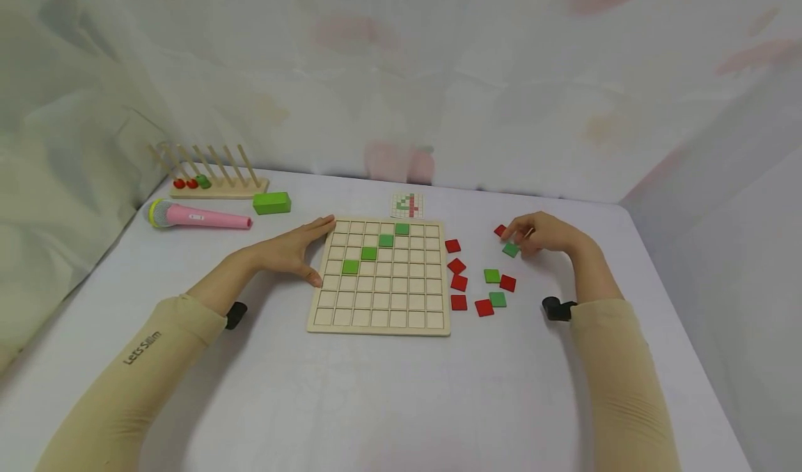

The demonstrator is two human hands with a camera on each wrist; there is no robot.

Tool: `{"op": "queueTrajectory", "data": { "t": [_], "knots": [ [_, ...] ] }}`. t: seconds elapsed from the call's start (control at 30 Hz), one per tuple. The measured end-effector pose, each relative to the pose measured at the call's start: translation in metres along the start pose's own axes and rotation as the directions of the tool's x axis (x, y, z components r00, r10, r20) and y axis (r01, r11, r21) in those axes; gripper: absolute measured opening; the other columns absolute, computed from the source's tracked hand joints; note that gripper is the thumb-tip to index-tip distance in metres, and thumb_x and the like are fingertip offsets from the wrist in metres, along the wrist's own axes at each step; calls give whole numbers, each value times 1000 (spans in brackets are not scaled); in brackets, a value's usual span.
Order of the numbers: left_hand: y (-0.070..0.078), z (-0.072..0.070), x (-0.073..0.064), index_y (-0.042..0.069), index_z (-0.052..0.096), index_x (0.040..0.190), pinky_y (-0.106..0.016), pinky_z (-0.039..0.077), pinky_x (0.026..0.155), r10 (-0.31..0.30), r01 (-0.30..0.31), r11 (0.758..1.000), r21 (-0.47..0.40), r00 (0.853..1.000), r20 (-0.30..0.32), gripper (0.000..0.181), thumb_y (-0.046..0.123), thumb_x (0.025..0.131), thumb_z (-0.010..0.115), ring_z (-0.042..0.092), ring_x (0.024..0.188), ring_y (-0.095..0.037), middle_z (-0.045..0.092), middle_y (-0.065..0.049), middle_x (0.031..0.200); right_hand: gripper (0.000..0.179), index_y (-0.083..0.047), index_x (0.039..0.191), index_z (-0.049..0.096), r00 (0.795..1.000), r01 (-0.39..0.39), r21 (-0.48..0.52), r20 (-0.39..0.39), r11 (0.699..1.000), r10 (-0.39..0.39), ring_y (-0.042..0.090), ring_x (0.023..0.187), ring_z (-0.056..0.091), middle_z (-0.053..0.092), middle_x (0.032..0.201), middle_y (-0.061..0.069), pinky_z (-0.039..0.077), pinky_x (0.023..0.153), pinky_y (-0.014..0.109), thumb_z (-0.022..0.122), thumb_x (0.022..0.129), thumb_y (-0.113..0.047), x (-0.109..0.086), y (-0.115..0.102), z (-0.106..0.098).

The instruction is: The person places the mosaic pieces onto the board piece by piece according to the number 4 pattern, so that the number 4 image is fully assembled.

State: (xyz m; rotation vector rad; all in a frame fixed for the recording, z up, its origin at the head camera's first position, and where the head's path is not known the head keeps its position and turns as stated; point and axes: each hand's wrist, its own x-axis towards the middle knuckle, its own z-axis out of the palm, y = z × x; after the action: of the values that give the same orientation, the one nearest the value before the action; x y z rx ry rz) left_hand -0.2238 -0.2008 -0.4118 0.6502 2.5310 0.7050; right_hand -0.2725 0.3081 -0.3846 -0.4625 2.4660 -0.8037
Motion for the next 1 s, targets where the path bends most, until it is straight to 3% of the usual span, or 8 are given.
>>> {"op": "queueTrajectory", "data": {
  "t": [0.37, 1.0],
  "knots": [
    [0, -1, 0, 5, 9, 159, -58, 8, 126, -1, 1, 1000, 7, 1000, 2, 130, 48, 65, 89, -2, 158, -33, 0, -8, 170, 38, -6, 117, 69, 1000, -28, 10, 11, 1000, 27, 22, 97, 48, 56, 101, 11, 47, 75, 28, 75, 80, -7, 1, 7, 3],
    [3, -2, -2, 5, 9, 159, -59, 7, 126, -4, 4, 1000, -10, 1000, 10, 129, 46, 66, 89, -3, 157, -34, -1, -8, 170, 27, -6, 109, 68, 1000, -8, -35, -13, 999, 7, 22, 93, 47, 56, 95, 11, 42, 76, 30, 73, 83, -6, -1, 4, 6]
  ]
}}
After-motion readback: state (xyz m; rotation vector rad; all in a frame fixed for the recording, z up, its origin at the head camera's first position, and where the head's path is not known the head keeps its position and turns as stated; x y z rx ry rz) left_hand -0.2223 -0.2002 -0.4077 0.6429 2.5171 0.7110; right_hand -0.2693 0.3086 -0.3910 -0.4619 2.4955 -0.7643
